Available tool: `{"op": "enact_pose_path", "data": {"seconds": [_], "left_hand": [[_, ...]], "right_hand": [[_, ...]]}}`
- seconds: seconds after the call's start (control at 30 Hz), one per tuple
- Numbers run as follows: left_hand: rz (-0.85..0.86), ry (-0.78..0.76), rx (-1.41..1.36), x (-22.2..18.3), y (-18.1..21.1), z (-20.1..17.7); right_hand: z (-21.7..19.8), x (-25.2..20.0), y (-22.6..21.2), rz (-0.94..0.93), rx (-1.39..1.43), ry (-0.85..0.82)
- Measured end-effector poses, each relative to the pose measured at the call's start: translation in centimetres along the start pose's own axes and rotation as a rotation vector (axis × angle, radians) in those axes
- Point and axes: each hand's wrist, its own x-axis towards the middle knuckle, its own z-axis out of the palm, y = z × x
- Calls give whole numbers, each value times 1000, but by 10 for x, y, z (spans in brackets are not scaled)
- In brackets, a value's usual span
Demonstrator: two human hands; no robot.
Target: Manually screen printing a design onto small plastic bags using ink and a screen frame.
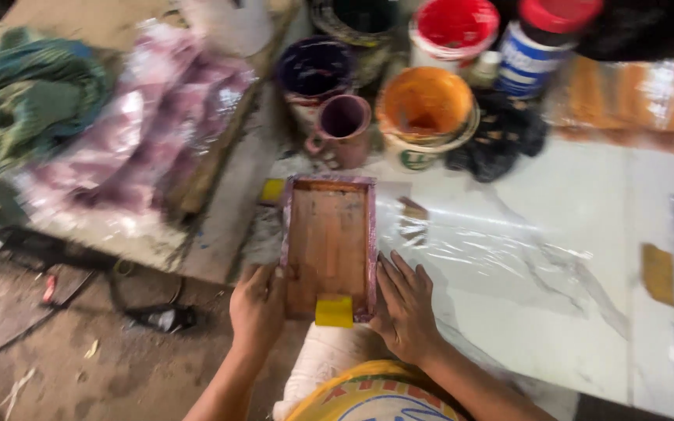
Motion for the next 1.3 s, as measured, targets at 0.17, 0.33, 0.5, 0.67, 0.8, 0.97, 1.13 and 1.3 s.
{"op": "enact_pose_path", "data": {"seconds": [0.17, 0.33, 0.5, 0.67, 0.8, 0.97, 1.13, 1.3], "left_hand": [[23, -123, -57, -38, 25, 58], [4, -325, -244, -49, 80, 131], [127, -423, -226, -47, 140, 193], [192, -428, -255, -37, 163, 265], [206, -482, -234, -32, 198, 277], [218, -504, -192, -12, 204, 307], [192, -550, -180, -15, 204, 305], [230, -542, -207, -28, 207, 298]], "right_hand": [[-59, -65, 23, 129, 45, 68], [-107, -119, 76, 189, -26, 268], [-137, -159, 150, 594, 109, 353], [-165, -149, 189, 764, 228, 422], [-180, -137, 223, 922, 458, 538], [-187, -118, 232, 880, 335, 446], [-194, -114, 221, 917, 326, 387], [-190, -119, 223, 901, 234, 504]]}}
